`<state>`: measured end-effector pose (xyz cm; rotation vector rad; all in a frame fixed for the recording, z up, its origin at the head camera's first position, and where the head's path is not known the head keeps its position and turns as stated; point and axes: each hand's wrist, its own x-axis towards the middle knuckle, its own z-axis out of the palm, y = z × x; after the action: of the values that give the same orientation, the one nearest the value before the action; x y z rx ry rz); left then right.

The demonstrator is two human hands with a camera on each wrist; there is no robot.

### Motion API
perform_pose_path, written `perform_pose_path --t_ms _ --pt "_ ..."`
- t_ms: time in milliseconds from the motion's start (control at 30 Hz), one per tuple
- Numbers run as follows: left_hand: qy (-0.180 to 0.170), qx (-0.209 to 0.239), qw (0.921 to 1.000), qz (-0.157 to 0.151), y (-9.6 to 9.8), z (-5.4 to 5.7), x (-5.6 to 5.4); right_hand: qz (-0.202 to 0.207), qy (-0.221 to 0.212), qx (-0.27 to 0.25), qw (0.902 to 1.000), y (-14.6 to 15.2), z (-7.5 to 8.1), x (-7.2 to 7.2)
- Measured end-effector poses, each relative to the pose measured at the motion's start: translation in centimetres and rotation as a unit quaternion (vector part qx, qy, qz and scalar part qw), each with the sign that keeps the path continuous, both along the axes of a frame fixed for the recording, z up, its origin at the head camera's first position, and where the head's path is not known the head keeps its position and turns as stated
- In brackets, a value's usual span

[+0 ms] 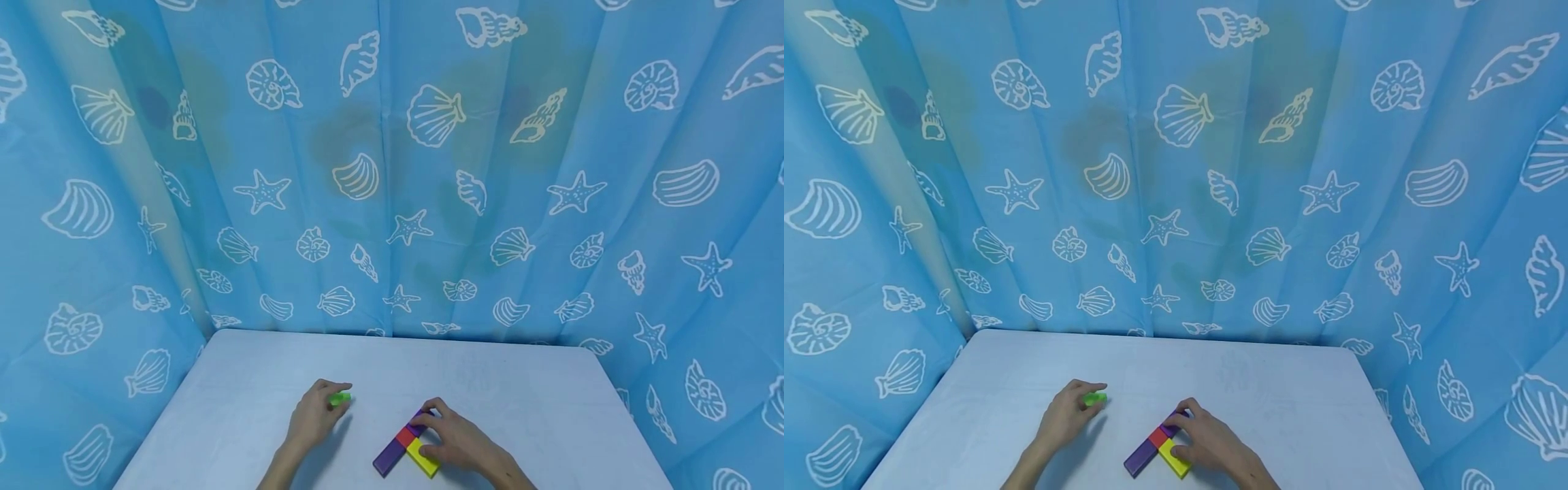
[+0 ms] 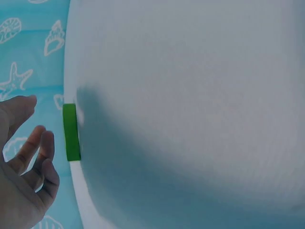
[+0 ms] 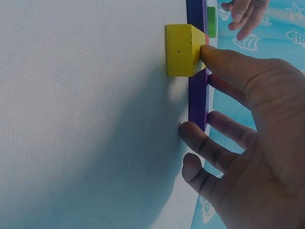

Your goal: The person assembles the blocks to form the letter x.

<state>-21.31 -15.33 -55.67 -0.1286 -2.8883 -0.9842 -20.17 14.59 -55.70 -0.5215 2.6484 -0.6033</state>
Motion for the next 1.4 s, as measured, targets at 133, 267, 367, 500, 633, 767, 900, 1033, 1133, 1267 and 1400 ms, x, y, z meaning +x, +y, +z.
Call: perform_pose_path --t_ms 133,267,367,500,633,767,900,1033,1133,1267,1400 --pt "-0.009 0.002 0.9999 0.007 -0.4 0.0 -0.2 0.001 0.004 0.002 1.0 0.0 0.1 0.0" --pt "-0.014 -0.002 0.9998 0.014 -0.8 -0.3 -0.4 0.0 0.003 0.003 1.0 0.0 0.1 -0.1" --pt "-0.018 -0.005 0.9997 0.018 -1.0 -0.6 -0.6 -0.001 0.001 0.003 1.0 0.0 0.1 -0.1" --pt "-0.032 -0.015 0.9991 0.025 -1.3 -0.9 -0.9 -0.004 -0.007 0.002 1.0 0.0 0.1 -0.2" --pt "-0.044 -0.025 0.9984 0.026 -1.5 -1.1 -1.1 -0.007 -0.013 0.004 0.9999 -0.1 0.0 -0.2" --pt "-0.047 -0.033 0.9981 0.022 -1.6 -1.4 -1.2 -0.008 -0.008 0.011 0.9999 -0.1 -0.1 -0.2" --pt "-0.051 -0.042 0.9975 0.022 -1.7 -1.6 -1.3 -0.011 -0.008 0.011 0.9999 -0.1 0.1 -0.2" --pt "-0.053 -0.045 0.9973 0.023 -1.8 -1.6 -1.3 -0.013 -0.013 0.008 0.9998 -0.1 0.1 -0.1" --pt "-0.057 -0.048 0.9969 0.026 -1.8 -1.4 -1.3 -0.013 -0.015 0.005 0.9998 -0.1 0.0 -0.1" --pt "-0.056 -0.049 0.9968 0.029 -1.8 -1.3 -1.3 -0.009 -0.014 0.003 0.9998 -0.1 0.0 -0.1" --pt "-0.053 -0.044 0.9973 0.026 -1.8 -1.3 -1.2 -0.007 -0.009 0.004 0.9999 0.0 0.0 -0.2"
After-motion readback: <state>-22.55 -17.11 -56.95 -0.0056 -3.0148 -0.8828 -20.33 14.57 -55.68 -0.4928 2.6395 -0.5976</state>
